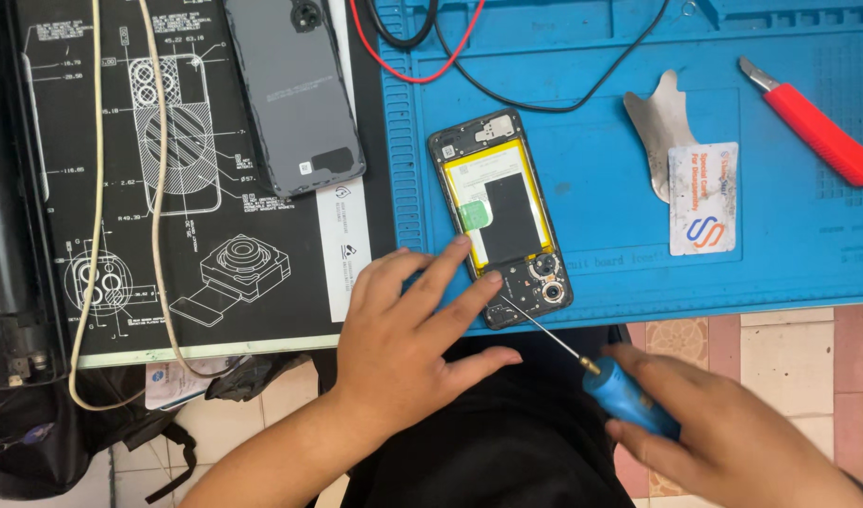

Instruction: The person uses a blue electric screwdriver to remove screws from the back of a disassembled smartphone, then switches to a metal pick to pry and lift internal components near the battery. The phone remains open on a blue work mat throughout.

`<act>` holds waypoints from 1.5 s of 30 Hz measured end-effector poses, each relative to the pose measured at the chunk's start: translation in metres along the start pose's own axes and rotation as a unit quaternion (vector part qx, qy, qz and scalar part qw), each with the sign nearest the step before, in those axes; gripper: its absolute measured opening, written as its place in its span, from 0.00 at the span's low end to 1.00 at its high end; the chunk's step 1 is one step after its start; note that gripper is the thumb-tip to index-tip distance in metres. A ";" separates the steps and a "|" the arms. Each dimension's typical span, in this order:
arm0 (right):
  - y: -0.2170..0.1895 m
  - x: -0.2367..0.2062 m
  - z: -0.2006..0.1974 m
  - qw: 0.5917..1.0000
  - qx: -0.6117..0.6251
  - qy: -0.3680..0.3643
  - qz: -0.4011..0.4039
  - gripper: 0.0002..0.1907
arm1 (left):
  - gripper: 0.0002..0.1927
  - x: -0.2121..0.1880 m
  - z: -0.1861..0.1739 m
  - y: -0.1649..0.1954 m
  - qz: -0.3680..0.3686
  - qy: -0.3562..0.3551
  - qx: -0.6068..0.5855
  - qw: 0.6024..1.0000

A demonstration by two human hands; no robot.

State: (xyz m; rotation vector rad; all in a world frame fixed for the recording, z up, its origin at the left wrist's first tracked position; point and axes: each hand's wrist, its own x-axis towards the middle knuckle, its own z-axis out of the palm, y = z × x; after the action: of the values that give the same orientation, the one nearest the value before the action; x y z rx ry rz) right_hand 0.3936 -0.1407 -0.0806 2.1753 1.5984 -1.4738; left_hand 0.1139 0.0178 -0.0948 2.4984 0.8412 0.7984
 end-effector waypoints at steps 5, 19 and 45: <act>-0.002 -0.005 0.024 0.999 0.032 -0.018 -0.025 0.41 | 0.33 0.001 0.002 0.001 -0.015 -0.005 -0.001 1.000; 0.000 -0.016 0.053 0.991 0.135 0.010 -0.021 0.38 | 0.30 0.000 0.006 0.001 -0.029 0.002 0.006 1.000; -0.022 -0.013 0.068 0.988 0.149 0.006 0.042 0.38 | 0.28 0.002 0.003 0.002 -0.034 -0.015 0.009 0.999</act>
State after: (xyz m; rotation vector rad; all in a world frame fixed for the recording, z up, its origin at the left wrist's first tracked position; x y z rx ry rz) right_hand 0.3324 -0.1767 -0.0981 2.3714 1.3434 -1.7768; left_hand 0.1178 0.0172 -0.0959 2.4774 0.9225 0.7321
